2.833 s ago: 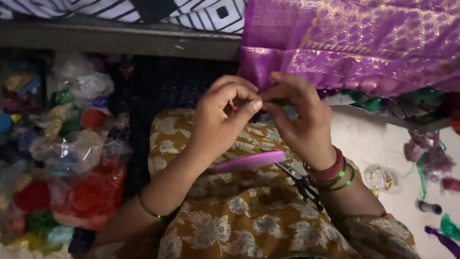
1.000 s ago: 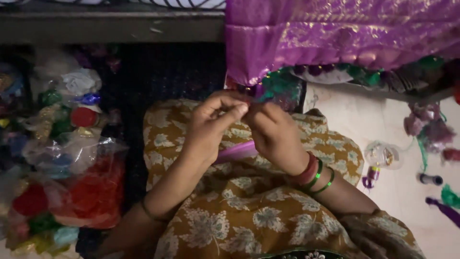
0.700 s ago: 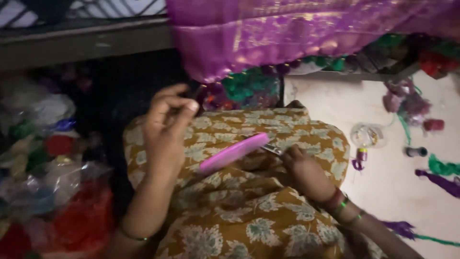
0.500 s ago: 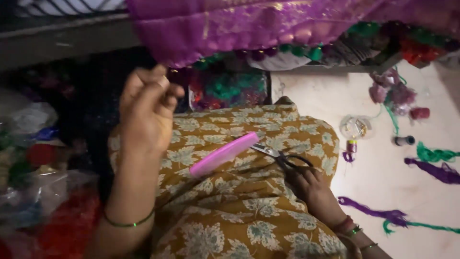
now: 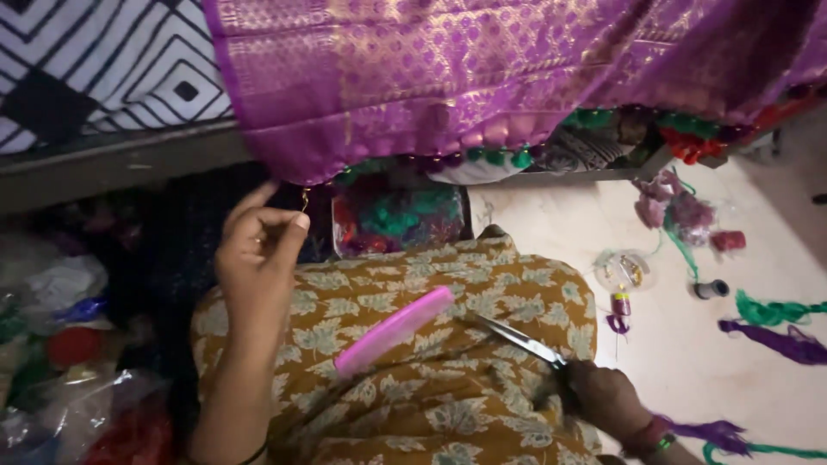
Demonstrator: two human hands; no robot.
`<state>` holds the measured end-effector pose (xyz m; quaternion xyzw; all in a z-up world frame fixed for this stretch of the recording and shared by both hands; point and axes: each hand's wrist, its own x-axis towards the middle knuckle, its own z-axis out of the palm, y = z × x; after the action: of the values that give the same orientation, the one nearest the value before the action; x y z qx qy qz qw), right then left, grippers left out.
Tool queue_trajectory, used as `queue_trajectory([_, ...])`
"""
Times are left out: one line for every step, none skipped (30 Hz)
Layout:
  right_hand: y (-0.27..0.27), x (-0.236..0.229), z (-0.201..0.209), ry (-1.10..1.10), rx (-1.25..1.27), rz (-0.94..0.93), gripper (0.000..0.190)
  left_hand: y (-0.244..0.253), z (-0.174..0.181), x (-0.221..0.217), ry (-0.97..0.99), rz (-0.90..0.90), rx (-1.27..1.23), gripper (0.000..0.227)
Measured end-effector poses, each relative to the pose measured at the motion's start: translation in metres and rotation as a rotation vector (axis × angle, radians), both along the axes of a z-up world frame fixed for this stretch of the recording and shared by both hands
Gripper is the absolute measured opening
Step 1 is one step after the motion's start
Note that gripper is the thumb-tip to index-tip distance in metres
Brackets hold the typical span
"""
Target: The person is attaching decorative tassels and beads to the edge of a purple and gold saree.
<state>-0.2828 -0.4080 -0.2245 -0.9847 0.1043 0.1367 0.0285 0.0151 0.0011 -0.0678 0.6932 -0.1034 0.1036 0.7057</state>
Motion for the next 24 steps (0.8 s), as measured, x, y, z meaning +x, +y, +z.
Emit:
queue_trajectory([-0.005, 0.004, 0.006, 0.002, 0.001, 0.005, 0.034, 0.003, 0.002, 0.001, 0.002, 0.005, 0.001, 0.006])
queue_trajectory([-0.010, 0.008, 0.011, 0.152, 0.203, -0.101, 0.030, 0.007, 0.003, 0.002, -0.051, -0.007, 0.022, 0.006])
queue_trajectory([-0.018, 0.012, 0.019, 0.303, 0.398, -0.207, 0.026, 0.008, 0.003, 0.003, -0.102, -0.018, 0.036, 0.006])
queue_trajectory([-0.018, 0.017, 0.024, 0.307, 0.392, -0.202, 0.026, 0.008, -0.002, 0.008, -0.099, -0.012, 0.032, 0.006])
queue_trajectory([-0.018, 0.020, 0.029, 0.242, 0.556, -0.162, 0.020, 0.007, -0.007, 0.012, 0.028, -0.114, -0.187, 0.008])
queue_trajectory([-0.018, 0.023, 0.035, 0.174, 0.720, -0.121, 0.017, 0.006, -0.012, 0.017, 0.154, -0.215, -0.408, 0.011])
queue_trajectory([-0.005, 0.035, 0.049, 0.176, 0.721, -0.119, 0.017, 0.004, -0.010, 0.019, 0.155, -0.212, -0.406, 0.011])
queue_trajectory([0.008, 0.047, 0.063, 0.100, 0.741, -0.049, 0.022, 0.002, -0.009, 0.020, 0.225, -0.302, -0.572, 0.008])
queue_trajectory([0.019, 0.060, 0.077, 0.027, 0.757, 0.026, 0.030, -0.001, -0.008, 0.022, 0.294, -0.388, -0.742, 0.006])
queue_trajectory([0.023, 0.067, 0.083, 0.030, 0.755, 0.031, 0.030, -0.006, -0.006, 0.021, 0.292, -0.382, -0.745, 0.006])
queue_trajectory([0.028, 0.076, 0.088, 0.116, 0.927, -0.122, 0.024, -0.008, -0.004, 0.018, 0.280, -0.376, -0.777, 0.006])
queue_trajectory([0.035, 0.085, 0.092, 0.206, 1.091, -0.281, 0.019, -0.008, -0.003, 0.015, 0.268, -0.369, -0.810, 0.006])
queue_trajectory([0.041, 0.091, 0.097, 0.235, 1.098, -0.253, 0.019, -0.006, -0.005, 0.012, 0.263, -0.330, -0.803, 0.006])
queue_trajectory([0.049, 0.098, 0.101, 0.182, 1.136, -0.279, 0.024, -0.004, -0.008, 0.010, 0.252, -0.384, -0.820, 0.006])
queue_trajectory([0.054, 0.105, 0.107, 0.127, 1.168, -0.308, 0.030, -0.003, -0.011, 0.010, 0.236, -0.441, -0.841, 0.006])
queue_trajectory([0.060, 0.114, 0.110, 0.153, 1.171, -0.280, 0.030, 0.001, -0.011, 0.008, 0.227, -0.405, -0.838, 0.006])
queue_trajectory([0.063, 0.121, 0.115, 0.123, 1.297, -0.151, 0.035, 0.000, -0.010, 0.006, 0.245, -0.443, -0.830, 0.007])
queue_trajectory([0.065, 0.128, 0.120, 0.096, 1.423, -0.019, 0.042, -0.001, -0.009, 0.006, 0.263, -0.481, -0.821, 0.008])
queue_trajectory([0.069, 0.136, 0.123, 0.110, 1.419, -0.006, 0.042, 0.001, -0.009, 0.005, 0.257, -0.465, -0.826, 0.008])
queue_trajectory([0.072, 0.143, 0.126, 0.162, 1.363, 0.004, 0.045, 0.002, -0.009, 0.005, 0.264, -0.497, -0.822, 0.009])
queue_trajectory([0.076, 0.147, 0.129, 0.207, 1.308, 0.005, 0.049, 0.001, -0.010, 0.004, 0.276, -0.539, -0.817, 0.010])
queue_trajectory([0.079, 0.153, 0.131, 0.215, 1.306, 0.009, 0.049, 0.003, -0.009, 0.002, 0.276, -0.531, -0.820, 0.010])
queue_trajectory([0.081, 0.159, 0.133, 0.189, 1.259, 0.063, 0.046, 0.002, -0.006, 0.002, 0.293, -0.535, -0.810, 0.010])
queue_trajectory([0.083, 0.164, 0.135, 0.163, 1.211, 0.117, 0.043, 0.000, -0.004, 0.002, 0.311, -0.539, -0.799, 0.011])
